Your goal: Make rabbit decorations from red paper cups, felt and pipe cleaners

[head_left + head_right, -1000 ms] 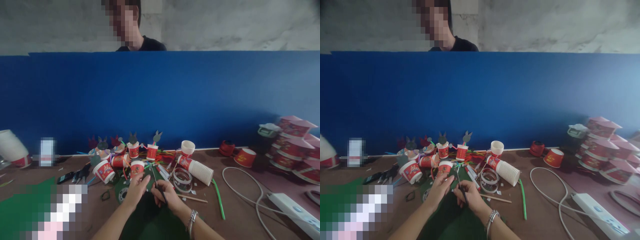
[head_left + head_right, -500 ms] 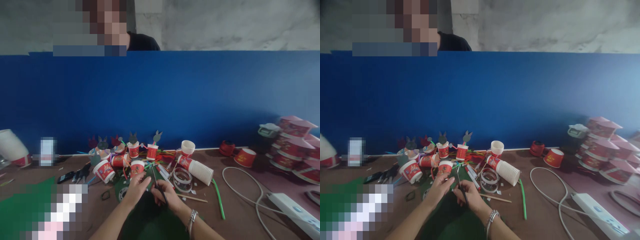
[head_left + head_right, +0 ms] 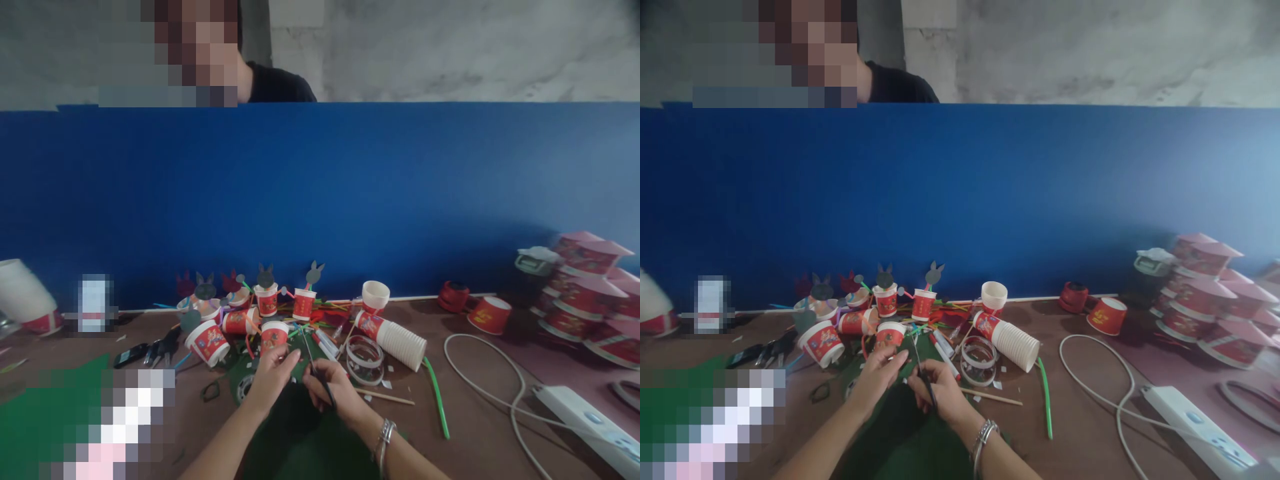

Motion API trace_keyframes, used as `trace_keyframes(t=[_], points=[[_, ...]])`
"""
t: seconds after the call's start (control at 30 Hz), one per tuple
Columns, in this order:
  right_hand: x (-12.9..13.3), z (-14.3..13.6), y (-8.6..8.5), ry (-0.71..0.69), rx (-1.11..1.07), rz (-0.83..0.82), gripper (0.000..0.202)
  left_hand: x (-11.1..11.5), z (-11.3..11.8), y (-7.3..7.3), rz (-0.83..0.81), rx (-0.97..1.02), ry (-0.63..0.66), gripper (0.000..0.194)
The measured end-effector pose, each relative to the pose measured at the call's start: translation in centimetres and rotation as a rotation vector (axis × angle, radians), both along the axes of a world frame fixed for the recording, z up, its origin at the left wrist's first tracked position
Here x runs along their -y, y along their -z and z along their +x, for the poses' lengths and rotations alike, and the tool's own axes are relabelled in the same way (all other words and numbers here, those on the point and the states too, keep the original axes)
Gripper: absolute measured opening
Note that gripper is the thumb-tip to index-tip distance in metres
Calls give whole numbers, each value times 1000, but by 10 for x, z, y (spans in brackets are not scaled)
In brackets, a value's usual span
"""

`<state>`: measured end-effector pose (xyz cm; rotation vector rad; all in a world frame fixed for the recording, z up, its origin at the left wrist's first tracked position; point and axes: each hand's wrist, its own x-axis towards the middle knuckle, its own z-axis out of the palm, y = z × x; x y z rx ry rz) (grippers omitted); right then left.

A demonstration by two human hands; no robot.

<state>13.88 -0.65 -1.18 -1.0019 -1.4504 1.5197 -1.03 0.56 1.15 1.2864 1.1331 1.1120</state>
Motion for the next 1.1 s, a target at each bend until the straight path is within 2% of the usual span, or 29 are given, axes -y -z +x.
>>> trace_keyframes(t=[0.5,0.77,1.1], points=[[-1,0,1,-32,20,-11,38,-5,-7,6,32,23,92,30],[0,0,0,-28,10,-20,36,-5,-5,6,38,-32,-13,36],[-2,-1,4,-44,-26,-14,36,-4,-6,8,44,-4,39,36]])
